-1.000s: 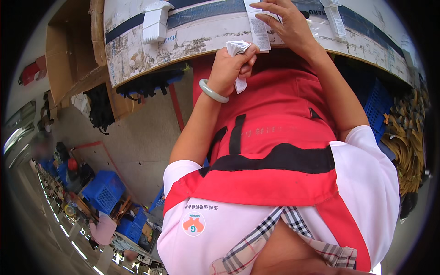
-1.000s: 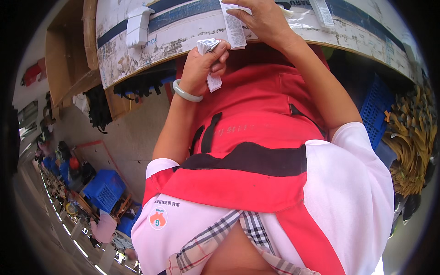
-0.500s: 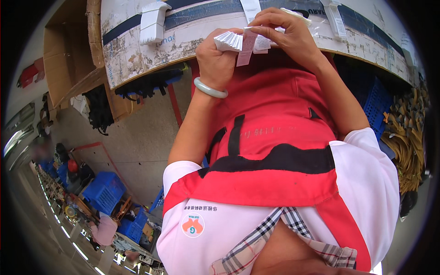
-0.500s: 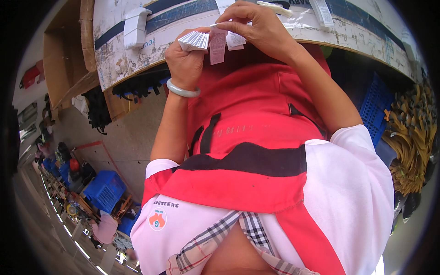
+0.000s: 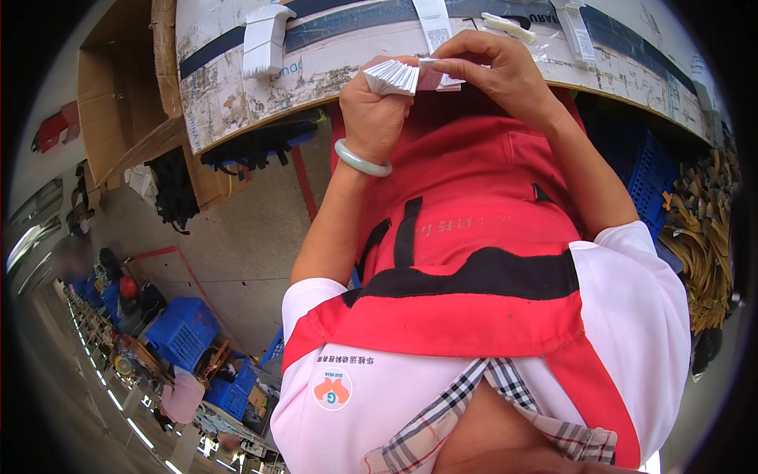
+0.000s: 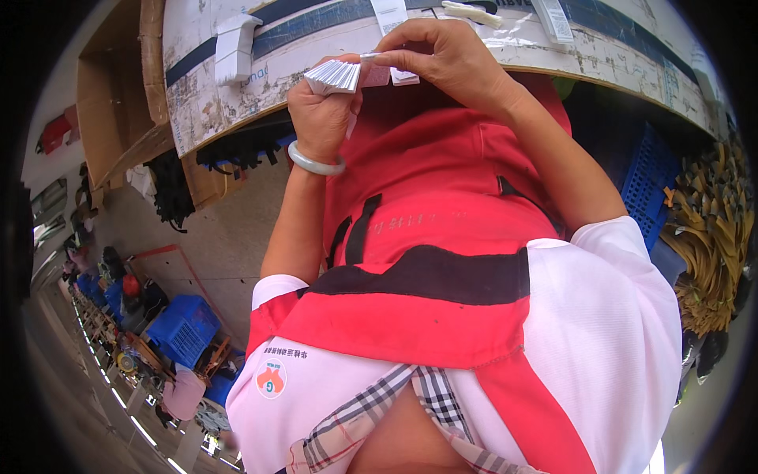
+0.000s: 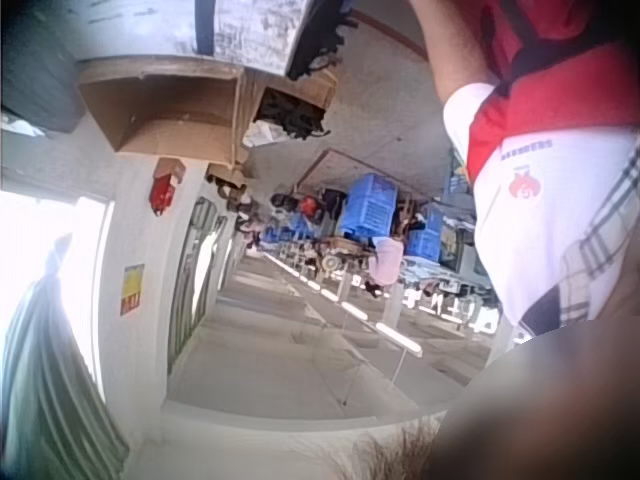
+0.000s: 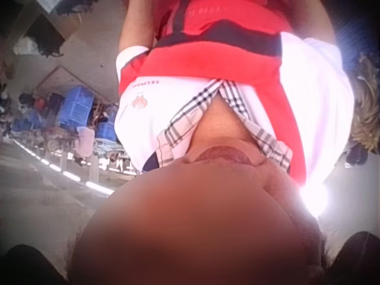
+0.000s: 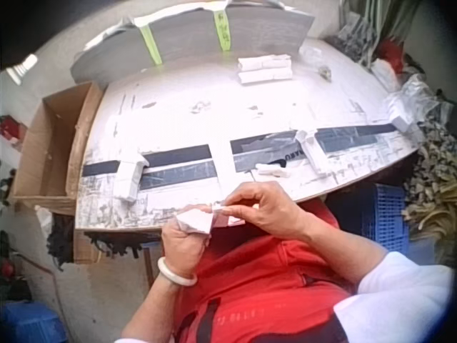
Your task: Handling and organizing small white labels at a factory workstation.
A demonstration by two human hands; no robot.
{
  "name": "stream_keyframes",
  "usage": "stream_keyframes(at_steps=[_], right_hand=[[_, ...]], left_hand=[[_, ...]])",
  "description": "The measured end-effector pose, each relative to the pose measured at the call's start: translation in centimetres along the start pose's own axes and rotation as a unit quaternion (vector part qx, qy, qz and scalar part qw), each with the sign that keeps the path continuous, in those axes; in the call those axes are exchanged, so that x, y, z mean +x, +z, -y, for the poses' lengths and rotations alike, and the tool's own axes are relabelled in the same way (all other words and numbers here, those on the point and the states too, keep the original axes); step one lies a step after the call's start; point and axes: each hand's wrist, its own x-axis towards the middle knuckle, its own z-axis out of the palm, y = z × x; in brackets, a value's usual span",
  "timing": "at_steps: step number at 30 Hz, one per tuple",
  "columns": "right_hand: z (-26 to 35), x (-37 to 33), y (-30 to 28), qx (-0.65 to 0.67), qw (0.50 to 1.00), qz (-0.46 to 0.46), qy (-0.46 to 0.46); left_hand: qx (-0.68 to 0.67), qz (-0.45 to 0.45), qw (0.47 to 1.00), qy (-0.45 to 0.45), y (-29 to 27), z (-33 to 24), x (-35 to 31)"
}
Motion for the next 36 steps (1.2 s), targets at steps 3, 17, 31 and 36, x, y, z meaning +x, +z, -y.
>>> stream_keyframes(at_steps=[3, 17, 31, 36], right_hand=[[0.7, -0.1, 0.0, 0.007, 1.0, 0.004, 0.008], [1.0, 0.3, -0.5, 0.067, 0.99, 0.084, 0.086], [-0.1, -1.1, 2.1, 0.031, 0.998, -0.011, 0.058], [0.5, -1.0, 2.0, 0.015, 0.998, 0.005, 0.06]], left_hand=[[-0.018, 0.002, 1.0, 0.012, -0.1, 0.2, 0.0], [-0.118, 0.029, 0.978, -0.17, -0.1, -0.5, -0.1], [-0.203, 0.162, 0.931, -0.257, -0.6, 0.5, -0.7], [-0.231, 0.18, 0.919, -0.266, -0.8, 1.0, -0.9]])
